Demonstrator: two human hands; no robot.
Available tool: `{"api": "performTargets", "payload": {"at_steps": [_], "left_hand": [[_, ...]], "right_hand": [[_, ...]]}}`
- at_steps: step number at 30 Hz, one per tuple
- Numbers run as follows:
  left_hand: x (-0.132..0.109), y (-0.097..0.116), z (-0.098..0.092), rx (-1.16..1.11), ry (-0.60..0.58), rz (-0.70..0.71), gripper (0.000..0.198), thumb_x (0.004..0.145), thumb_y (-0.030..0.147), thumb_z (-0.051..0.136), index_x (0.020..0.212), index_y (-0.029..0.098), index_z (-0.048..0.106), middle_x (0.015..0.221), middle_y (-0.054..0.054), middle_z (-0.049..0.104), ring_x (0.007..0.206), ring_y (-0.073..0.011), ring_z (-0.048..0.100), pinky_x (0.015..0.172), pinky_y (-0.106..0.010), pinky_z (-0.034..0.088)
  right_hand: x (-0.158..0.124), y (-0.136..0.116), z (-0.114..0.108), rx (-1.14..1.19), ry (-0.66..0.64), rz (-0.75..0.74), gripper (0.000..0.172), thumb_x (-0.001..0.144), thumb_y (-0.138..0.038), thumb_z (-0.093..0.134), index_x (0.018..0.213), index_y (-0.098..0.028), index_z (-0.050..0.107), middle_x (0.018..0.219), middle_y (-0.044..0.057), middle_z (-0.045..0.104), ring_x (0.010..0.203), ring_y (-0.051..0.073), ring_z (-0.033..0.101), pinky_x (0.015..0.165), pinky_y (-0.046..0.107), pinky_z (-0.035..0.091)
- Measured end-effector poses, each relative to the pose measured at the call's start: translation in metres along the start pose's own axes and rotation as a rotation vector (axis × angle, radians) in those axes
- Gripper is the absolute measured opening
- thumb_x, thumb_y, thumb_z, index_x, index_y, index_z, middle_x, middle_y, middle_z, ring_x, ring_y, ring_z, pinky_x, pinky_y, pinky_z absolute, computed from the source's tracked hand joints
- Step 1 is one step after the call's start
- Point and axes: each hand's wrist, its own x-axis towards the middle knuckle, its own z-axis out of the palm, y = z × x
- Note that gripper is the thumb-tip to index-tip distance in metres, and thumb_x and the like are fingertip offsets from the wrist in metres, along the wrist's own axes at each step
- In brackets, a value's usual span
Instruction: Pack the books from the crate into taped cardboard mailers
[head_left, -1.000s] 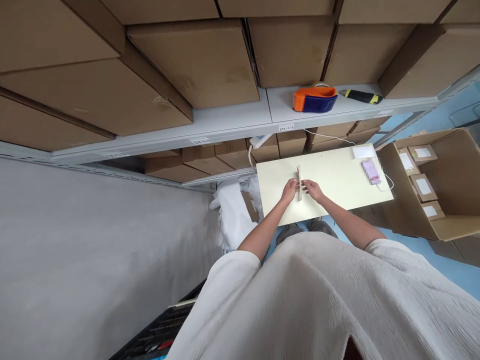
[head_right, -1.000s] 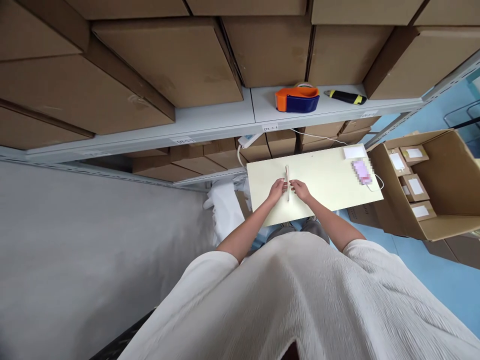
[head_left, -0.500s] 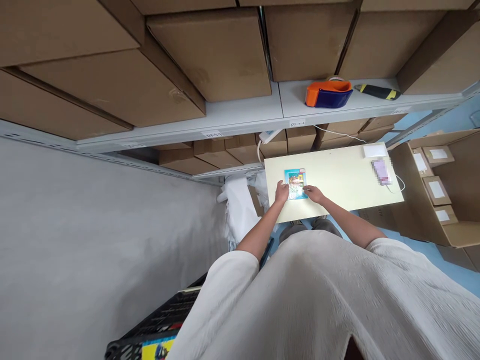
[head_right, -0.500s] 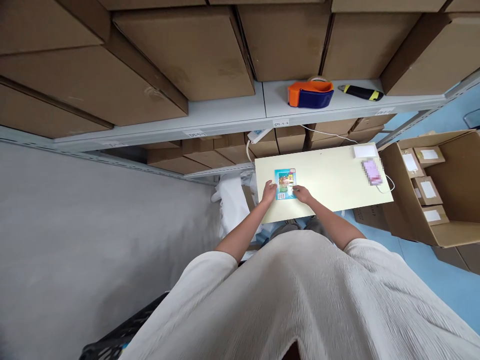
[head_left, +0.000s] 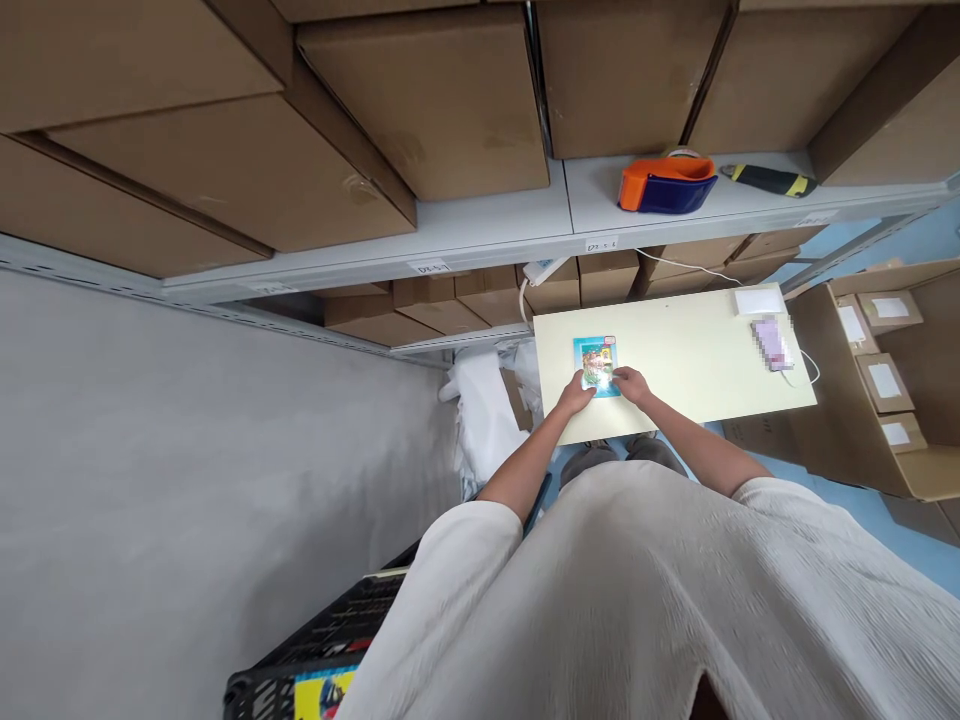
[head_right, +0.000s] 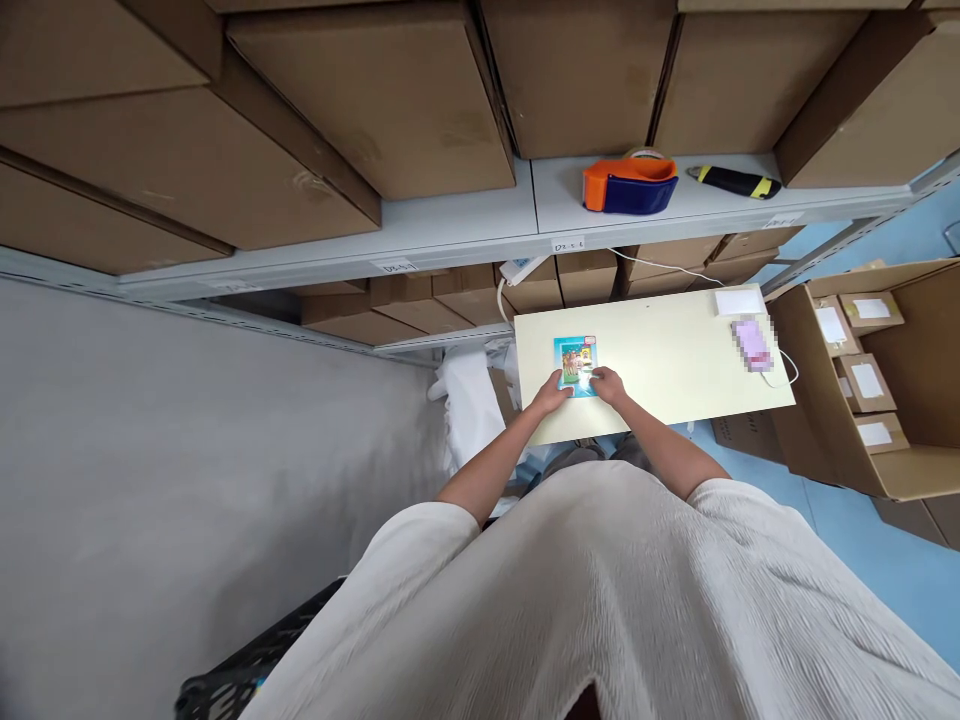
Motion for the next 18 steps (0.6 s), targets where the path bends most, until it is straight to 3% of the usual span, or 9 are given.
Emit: {"api": "performTargets", "payload": {"at_steps": [6, 10, 14, 18], "left_hand": [[-0.007, 0.008, -0.008, 0.010, -0.035, -0.015, 0.079, 0.087, 0.040, 0.081, 0.160, 0.024, 0.055, 0.150, -0.012, 0.073, 0.138, -0.0368, 0.069, 0.115, -0.044, 0.054], [-0.013, 0.012, -0.007, 0.053, -0.057, -0.004, 0.078, 0.088, 0.028, 0.077, 0.162, 0.021, 0.053, 0.156, -0.012, 0.069, 0.141, -0.0344, 0.068, 0.118, -0.043, 0.053], [-0.016, 0.018, 0.003, 0.025, -0.051, 0.066, 0.072, 0.089, 0.031, 0.078, 0.158, 0.022, 0.058, 0.155, -0.012, 0.070, 0.142, -0.0353, 0.067, 0.121, -0.045, 0.052], [-0.009, 0.034, 0.021, -0.072, -0.120, 0.079, 0.063, 0.101, 0.038, 0.065, 0.162, 0.028, 0.054, 0.156, -0.008, 0.070, 0.143, -0.0308, 0.066, 0.122, -0.046, 0.051]], "right_hand": [[0.007, -0.001, 0.002, 0.033, 0.027, 0.041, 0.039, 0.074, -0.025, 0.075, 0.113, -0.025, 0.075, 0.117, 0.006, 0.080, 0.117, 0.028, 0.074, 0.109, 0.044, 0.058], [0.005, 0.000, 0.005, 0.119, 0.059, 0.116, 0.044, 0.073, -0.026, 0.075, 0.116, -0.023, 0.070, 0.110, 0.007, 0.079, 0.106, 0.027, 0.075, 0.098, 0.039, 0.060], [-0.004, 0.003, 0.002, 0.092, 0.104, 0.143, 0.024, 0.075, -0.029, 0.070, 0.099, -0.025, 0.066, 0.091, 0.002, 0.074, 0.092, 0.024, 0.071, 0.085, 0.035, 0.059], [-0.011, -0.004, -0.014, 0.021, 0.203, 0.091, 0.013, 0.080, -0.032, 0.067, 0.089, -0.026, 0.060, 0.084, 0.000, 0.070, 0.083, 0.022, 0.067, 0.077, 0.033, 0.056]]}}
